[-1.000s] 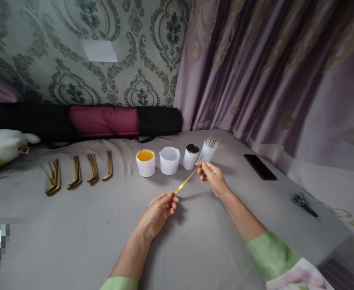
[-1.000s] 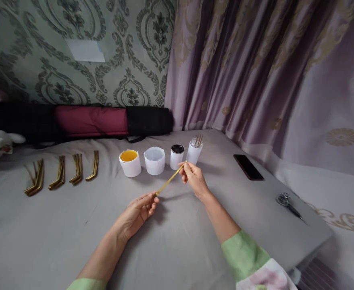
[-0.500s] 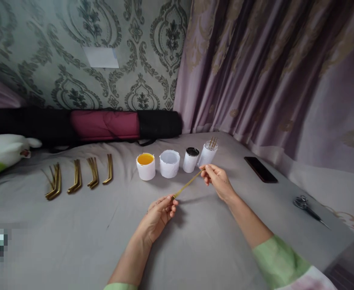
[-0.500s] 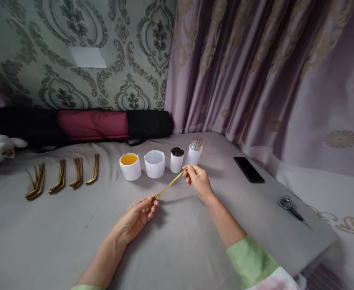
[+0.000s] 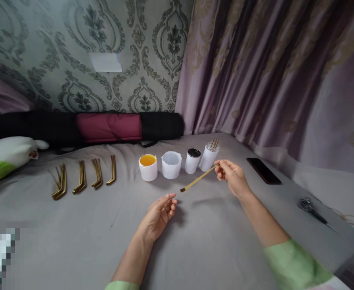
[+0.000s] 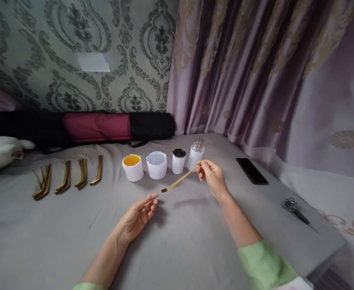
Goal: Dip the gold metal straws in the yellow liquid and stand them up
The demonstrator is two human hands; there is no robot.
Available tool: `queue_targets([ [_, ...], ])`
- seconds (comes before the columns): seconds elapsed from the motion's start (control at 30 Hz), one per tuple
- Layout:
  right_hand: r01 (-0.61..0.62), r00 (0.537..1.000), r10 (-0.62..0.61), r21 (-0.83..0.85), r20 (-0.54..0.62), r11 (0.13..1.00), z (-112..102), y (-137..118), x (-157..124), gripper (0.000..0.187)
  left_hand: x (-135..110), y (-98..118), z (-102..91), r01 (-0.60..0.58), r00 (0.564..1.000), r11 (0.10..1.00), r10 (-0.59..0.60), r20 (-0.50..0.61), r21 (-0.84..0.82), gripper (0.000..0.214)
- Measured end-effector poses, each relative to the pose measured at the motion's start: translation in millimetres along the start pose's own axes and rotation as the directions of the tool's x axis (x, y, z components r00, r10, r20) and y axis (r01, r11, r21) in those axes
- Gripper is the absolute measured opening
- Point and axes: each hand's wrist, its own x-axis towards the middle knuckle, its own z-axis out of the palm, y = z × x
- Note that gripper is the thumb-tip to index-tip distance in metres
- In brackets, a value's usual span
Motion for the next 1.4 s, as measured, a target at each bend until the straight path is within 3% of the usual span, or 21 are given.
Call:
queue_targets([
  [0.33,0.176,0.958,-0.183,-0.052,-0.220,0.983,-41.2,-60.3,29.6,0.015,2.2,4.8,-1.7,0.019,1.000,0.993,-0.020,-0.008,-0.118,0.019],
  [0.53,0.236,0.900,-0.262,-0.116,-0.350,0.965,-54.2,-83.1,48.1,0.011,3.2,4.8,-3.5,0.033,0.999,0.990,-0.032,0.006,-0.135,0.018],
  [0.77,0.316,0.822,-0.396,-0.249,-0.410,0.915,-66.3,-96.8,72.3,0.012,3.0,4.4,-3.3,0.029,1.000,0.990,-0.029,0.001,-0.139,0.015],
  [0.97,0.306,0.786,-0.463,-0.393,-0.410,0.867,-67.0,-101.3,87.3,0.015,3.1,3.9,-4.3,0.028,1.000,0.989,-0.026,0.015,-0.145,0.014],
  [1.4,0.300,0.803,-0.516,-0.545,-0.299,0.783,-56.3,-91.0,102.7,0.020,4.3,3.8,-5.2,0.028,0.999,0.990,-0.025,0.019,-0.141,0.014],
])
